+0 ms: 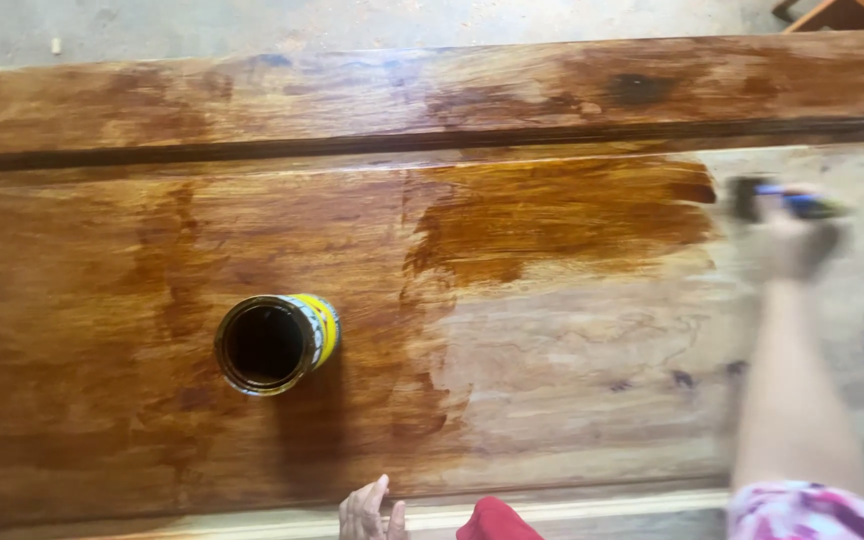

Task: The person applies a dark brown varnish to a large wooden surface using a paintbrush. They repeatedly dip the brush into a can of varnish and spread the liquid across the wood in long strokes, covering the surface evenly.

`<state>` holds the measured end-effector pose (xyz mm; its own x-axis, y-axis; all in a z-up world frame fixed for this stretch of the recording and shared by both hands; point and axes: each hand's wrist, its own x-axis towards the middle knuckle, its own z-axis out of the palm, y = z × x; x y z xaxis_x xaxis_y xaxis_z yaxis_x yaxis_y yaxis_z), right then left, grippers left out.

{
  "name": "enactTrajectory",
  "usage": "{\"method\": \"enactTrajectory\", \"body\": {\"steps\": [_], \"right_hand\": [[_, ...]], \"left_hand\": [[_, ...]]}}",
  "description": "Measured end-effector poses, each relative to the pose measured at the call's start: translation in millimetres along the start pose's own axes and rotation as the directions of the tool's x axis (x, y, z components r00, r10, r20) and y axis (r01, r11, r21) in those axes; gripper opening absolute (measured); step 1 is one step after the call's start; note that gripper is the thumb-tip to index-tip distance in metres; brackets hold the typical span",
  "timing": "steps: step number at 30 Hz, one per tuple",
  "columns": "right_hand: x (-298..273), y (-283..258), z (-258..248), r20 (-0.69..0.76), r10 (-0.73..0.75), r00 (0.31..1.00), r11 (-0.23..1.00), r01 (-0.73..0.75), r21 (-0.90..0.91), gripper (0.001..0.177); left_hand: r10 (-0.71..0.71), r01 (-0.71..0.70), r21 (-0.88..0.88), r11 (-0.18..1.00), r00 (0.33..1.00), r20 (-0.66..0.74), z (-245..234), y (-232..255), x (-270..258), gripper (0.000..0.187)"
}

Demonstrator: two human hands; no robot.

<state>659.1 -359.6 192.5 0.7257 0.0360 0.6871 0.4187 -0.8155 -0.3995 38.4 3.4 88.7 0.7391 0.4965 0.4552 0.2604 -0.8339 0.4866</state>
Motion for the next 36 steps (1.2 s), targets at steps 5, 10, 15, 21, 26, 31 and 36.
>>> {"method": "enactTrajectory", "body": {"steps": [5, 10, 15, 21, 26, 31, 36], "right_hand": [[-27, -156, -21, 0.449, 0.181, 0.875, 0.842, -0.374, 0.388, 0.023], [-14, -94, -67, 0.507, 0.318, 0.801, 0.72, -0.552, 0.421, 0.013], [-40, -75, -61, 0.184, 0.263, 0.947, 0.96, -0.275, 0.047, 0.013], [-122, -276, -25, 0.173, -0.058, 0.983, 0.957, 0.006, 0.289, 0.035], [-159, -383, -18, 0.332, -0.123, 0.935, 0.7, -0.155, 0.697, 0.022], [-173, -346, -8, 0.423, -0.001, 0.906, 0.579, -0.344, 0.739, 0.018], [-147, -239, -45, 0.547, 0.387, 0.743, 0.607, -0.651, 0.455, 0.016]], "left_hand": [[0.014, -0.015, -0.008, 1.0, 1.0, -0.021, -1, -1, 3, 0.045], [0.004, -0.002, -0.022, 1.0, 0.998, 0.06, -11, 2, 8, 0.049], [0.006, 0.0, -0.03, 1.0, 0.984, 0.179, -27, 13, 24, 0.053], [0.026, 0.0, -0.102, 0.995, 0.967, 0.252, -41, 21, 35, 0.057], [-0.017, 0.037, -0.067, 0.997, 0.96, 0.28, -49, 35, 49, 0.052], [0.045, -0.024, -0.093, 0.995, 0.972, 0.229, -50, 35, 50, 0.05], [0.034, -0.005, -0.146, 0.989, 0.98, 0.197, -56, 43, 64, 0.048]]}}
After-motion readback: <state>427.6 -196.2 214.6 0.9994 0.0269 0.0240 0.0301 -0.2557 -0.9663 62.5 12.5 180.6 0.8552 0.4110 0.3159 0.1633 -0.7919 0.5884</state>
